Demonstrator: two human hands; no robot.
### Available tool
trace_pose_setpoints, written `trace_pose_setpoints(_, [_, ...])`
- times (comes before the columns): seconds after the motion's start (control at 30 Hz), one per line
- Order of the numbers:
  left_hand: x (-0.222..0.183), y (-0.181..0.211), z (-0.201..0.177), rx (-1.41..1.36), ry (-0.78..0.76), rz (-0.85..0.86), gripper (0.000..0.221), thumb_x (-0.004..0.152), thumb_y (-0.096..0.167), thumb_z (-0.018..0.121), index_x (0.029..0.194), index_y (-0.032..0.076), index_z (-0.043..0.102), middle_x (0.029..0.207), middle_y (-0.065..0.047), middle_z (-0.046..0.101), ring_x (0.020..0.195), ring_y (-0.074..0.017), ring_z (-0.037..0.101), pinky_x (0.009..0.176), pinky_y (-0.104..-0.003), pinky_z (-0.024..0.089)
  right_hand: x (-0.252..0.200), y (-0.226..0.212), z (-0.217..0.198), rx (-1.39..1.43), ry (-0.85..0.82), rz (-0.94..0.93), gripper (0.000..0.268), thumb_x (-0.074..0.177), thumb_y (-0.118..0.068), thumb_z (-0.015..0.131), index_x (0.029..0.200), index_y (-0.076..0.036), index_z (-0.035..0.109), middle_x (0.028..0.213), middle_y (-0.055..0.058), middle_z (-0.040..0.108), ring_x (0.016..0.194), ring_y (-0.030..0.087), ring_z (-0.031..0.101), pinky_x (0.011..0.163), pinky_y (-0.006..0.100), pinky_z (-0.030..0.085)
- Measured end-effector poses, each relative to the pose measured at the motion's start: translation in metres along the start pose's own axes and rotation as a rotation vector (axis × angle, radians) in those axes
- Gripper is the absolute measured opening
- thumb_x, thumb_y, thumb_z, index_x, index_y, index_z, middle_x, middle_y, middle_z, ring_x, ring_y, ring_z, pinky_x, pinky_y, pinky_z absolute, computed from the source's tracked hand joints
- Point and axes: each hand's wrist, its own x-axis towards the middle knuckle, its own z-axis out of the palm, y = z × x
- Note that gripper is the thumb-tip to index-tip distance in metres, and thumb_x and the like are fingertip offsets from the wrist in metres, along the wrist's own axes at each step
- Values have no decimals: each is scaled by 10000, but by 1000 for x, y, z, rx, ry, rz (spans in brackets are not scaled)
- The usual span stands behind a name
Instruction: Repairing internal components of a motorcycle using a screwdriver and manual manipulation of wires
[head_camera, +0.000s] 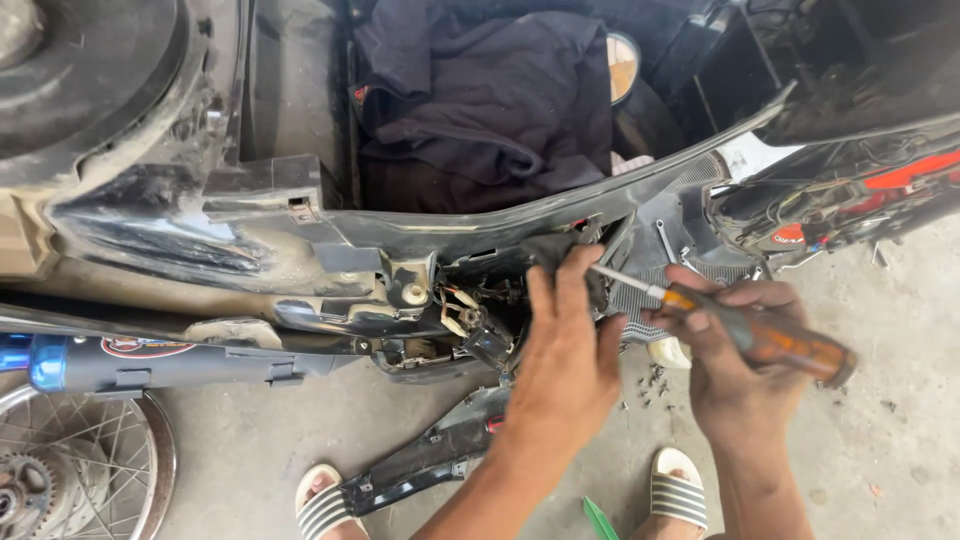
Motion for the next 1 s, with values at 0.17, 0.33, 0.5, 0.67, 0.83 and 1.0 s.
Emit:
trace_pose_setpoints(0.17, [13, 11, 36, 16, 128, 45, 519, 893, -6, 635, 1351, 50, 398, 1154, -246, 514, 703, -407, 674, 596, -530, 544, 14, -14, -8, 91, 128, 18, 357, 927, 40, 626, 1194, -85, 425, 1309, 244, 669, 853, 190, 736, 775, 204, 641])
trace_pose_setpoints(0.33, [-6, 3, 9, 77, 183, 75, 518, 866, -52, 642, 1321, 79, 430, 1193, -189, 503, 942, -324, 647, 792, -454, 563, -3, -10, 14, 17, -49, -46, 311, 898, 45, 671, 1094, -36, 444, 1287, 261, 670, 919, 244, 722, 856, 333, 653])
trace_pose_setpoints(0.5, [-4, 3, 22, 56, 126, 60, 610, 841, -89, 633, 1392, 48, 412, 1185, -221, 489, 889, -342, 649, 770, -499, 560, 5, -15, 6, -52, -35, -57, 281, 920, 80, 634, 1110, -20, 453, 1254, 268, 681, 937, 285, 734, 846, 363, 672])
trace_pose_setpoints(0.67, [-6, 1, 13, 23, 223, 34, 538, 856, -68, 643, 1335, 86, 452, 1131, -172, 507, 909, -277, 598, 804, -438, 532, 1, -16, 20, 47, -82, -39, 295, 920, 78, 645, 1095, -35, 436, 1295, 264, 673, 898, 210, 714, 825, 285, 639])
trace_pose_setpoints(0.83, [-4, 2, 23, 34, 204, -32, 575, 843, -47, 654, 1347, 85, 413, 1196, -226, 479, 876, -369, 645, 764, -513, 542, 5, -3, 4, 249, -7, 103, 287, 908, 87, 645, 1119, -47, 505, 1289, 263, 669, 884, 243, 729, 839, 303, 642])
trace_pose_setpoints(1.0, [-3, -2, 13, 47, 197, 58, 543, 836, -70, 647, 1324, 48, 439, 1189, -201, 534, 901, -309, 595, 822, -436, 517, 7, -6, 12, 238, -4, 59, 294, 896, 112, 632, 1119, -32, 505, 1240, 273, 685, 849, 226, 733, 810, 281, 651])
